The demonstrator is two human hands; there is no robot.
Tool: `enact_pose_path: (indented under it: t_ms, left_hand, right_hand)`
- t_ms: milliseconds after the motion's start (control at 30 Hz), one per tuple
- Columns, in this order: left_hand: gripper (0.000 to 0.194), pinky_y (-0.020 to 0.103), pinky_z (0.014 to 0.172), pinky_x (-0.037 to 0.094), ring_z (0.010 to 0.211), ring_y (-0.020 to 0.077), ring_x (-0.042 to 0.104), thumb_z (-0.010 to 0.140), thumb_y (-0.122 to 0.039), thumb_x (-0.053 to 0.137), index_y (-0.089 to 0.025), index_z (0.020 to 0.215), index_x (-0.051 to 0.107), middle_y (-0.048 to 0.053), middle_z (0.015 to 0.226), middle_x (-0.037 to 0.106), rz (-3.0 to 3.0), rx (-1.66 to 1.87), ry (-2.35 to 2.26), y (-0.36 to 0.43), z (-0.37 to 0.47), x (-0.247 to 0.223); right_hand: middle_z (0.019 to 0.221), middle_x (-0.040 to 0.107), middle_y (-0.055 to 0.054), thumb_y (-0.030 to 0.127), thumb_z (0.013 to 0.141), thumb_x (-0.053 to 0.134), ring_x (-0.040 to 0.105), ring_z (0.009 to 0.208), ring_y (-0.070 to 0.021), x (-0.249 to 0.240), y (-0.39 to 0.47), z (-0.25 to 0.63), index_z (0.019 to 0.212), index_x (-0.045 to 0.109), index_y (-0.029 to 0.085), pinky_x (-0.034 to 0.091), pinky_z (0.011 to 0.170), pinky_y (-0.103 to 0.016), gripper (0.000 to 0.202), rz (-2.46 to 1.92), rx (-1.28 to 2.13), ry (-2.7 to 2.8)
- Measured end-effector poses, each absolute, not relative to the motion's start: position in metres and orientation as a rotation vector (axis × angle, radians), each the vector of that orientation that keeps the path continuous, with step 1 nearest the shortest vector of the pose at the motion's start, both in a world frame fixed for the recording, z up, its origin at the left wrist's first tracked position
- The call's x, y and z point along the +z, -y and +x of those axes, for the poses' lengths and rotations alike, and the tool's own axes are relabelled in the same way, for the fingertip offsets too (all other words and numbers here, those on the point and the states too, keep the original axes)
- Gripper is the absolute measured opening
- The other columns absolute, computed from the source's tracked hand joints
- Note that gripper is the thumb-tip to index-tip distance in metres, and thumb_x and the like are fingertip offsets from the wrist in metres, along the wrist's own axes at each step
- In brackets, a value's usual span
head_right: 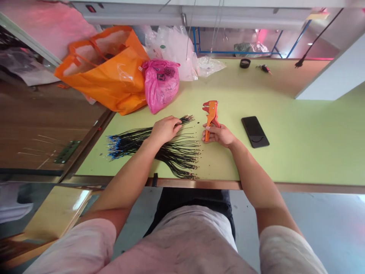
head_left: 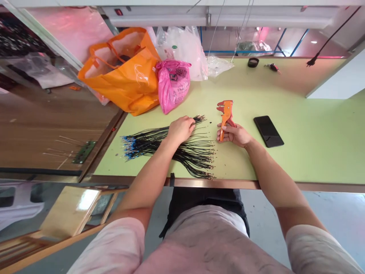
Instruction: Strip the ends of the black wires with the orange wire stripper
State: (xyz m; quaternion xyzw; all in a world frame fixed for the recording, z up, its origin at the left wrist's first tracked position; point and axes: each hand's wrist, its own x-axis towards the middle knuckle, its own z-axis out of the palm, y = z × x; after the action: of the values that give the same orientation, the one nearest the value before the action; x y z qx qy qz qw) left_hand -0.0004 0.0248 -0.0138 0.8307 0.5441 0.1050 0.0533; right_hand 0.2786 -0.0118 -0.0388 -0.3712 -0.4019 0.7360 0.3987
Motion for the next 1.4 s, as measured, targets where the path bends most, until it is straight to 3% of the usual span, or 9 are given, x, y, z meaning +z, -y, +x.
enact_pose_path:
  t_ms: [233, 500, 733, 833, 1000, 1200, 1400]
  left_hand:
    - [0.027, 0.04, 0.084, 0.054, 0.107, 0.0324, 0.069, 0.101, -0.029, 0.05, -0.02, 0.104, 0.075, 0.014, 0.114, 0.073, 2.507, 0.118, -1.746, -0.037, 0.012, -0.026]
    - [0.027, 0.044, 0.095, 0.053, 0.115, 0.0353, 0.066, 0.102, -0.022, 0.043, -0.013, 0.11, 0.068, 0.022, 0.115, 0.07, 2.575, 0.122, -1.707, -0.029, 0.012, -0.029]
    - [0.024, 0.037, 0.083, 0.053, 0.089, 0.0269, 0.072, 0.103, -0.03, 0.044, -0.021, 0.115, 0.063, 0.011, 0.101, 0.076, 2.289, 0.482, -1.614, -0.018, -0.005, -0.017]
    - [0.024, 0.033, 0.082, 0.053, 0.084, 0.0221, 0.07, 0.1, -0.037, 0.049, -0.022, 0.111, 0.066, 0.006, 0.098, 0.076, 2.155, 0.759, -1.442, -0.017, -0.009, -0.023]
    - [0.031, 0.027, 0.063, 0.048, 0.065, 0.0161, 0.06, 0.094, -0.051, 0.059, -0.021, 0.096, 0.069, 0.001, 0.075, 0.068, 1.92, 0.955, -1.284, -0.019, -0.009, -0.036]
    - [0.036, 0.025, 0.062, 0.047, 0.066, 0.0149, 0.059, 0.092, -0.052, 0.063, -0.019, 0.101, 0.072, 0.002, 0.078, 0.069, 1.807, 1.076, -1.215, -0.013, -0.009, -0.031]
    - [0.035, 0.025, 0.061, 0.046, 0.063, 0.0137, 0.056, 0.091, -0.053, 0.064, -0.019, 0.091, 0.072, 0.0, 0.073, 0.067, 1.843, 1.065, -1.208, -0.008, -0.006, -0.025]
  right_hand:
    - [0.087, 0.076, -0.006, 0.029, 0.084, 0.082, 0.08, 0.077, -0.0225, -0.037, 0.015, 0.278, 0.112, 0.062, 0.015, 0.067, 0.076, -0.038, 0.036, -0.94, 1.885, 1.006]
    - [0.088, 0.076, -0.006, 0.029, 0.084, 0.083, 0.08, 0.078, -0.0228, -0.035, 0.018, 0.277, 0.112, 0.062, 0.015, 0.066, 0.074, -0.036, 0.038, -0.943, 1.895, 0.998]
    - [0.09, 0.076, -0.007, 0.032, 0.082, 0.085, 0.08, 0.078, -0.0232, -0.036, 0.018, 0.279, 0.116, 0.064, 0.015, 0.064, 0.073, -0.035, 0.044, -0.969, 1.888, 1.059]
    - [0.091, 0.076, -0.007, 0.034, 0.083, 0.084, 0.08, 0.077, -0.023, -0.031, 0.022, 0.278, 0.119, 0.064, 0.015, 0.064, 0.069, -0.032, 0.045, -0.993, 1.894, 1.141]
    - [0.092, 0.077, -0.008, 0.038, 0.085, 0.083, 0.079, 0.075, -0.0232, -0.021, 0.033, 0.269, 0.117, 0.065, 0.016, 0.065, 0.069, -0.035, 0.042, -0.896, 2.018, 1.208]
    - [0.09, 0.076, -0.008, 0.039, 0.085, 0.083, 0.078, 0.071, -0.022, -0.023, 0.038, 0.26, 0.115, 0.065, 0.015, 0.065, 0.067, -0.035, 0.043, -0.89, 2.053, 1.245]
    - [0.09, 0.076, -0.007, 0.041, 0.084, 0.084, 0.078, 0.07, -0.0216, -0.021, 0.041, 0.256, 0.114, 0.066, 0.015, 0.064, 0.066, -0.034, 0.043, -0.891, 2.074, 1.27]
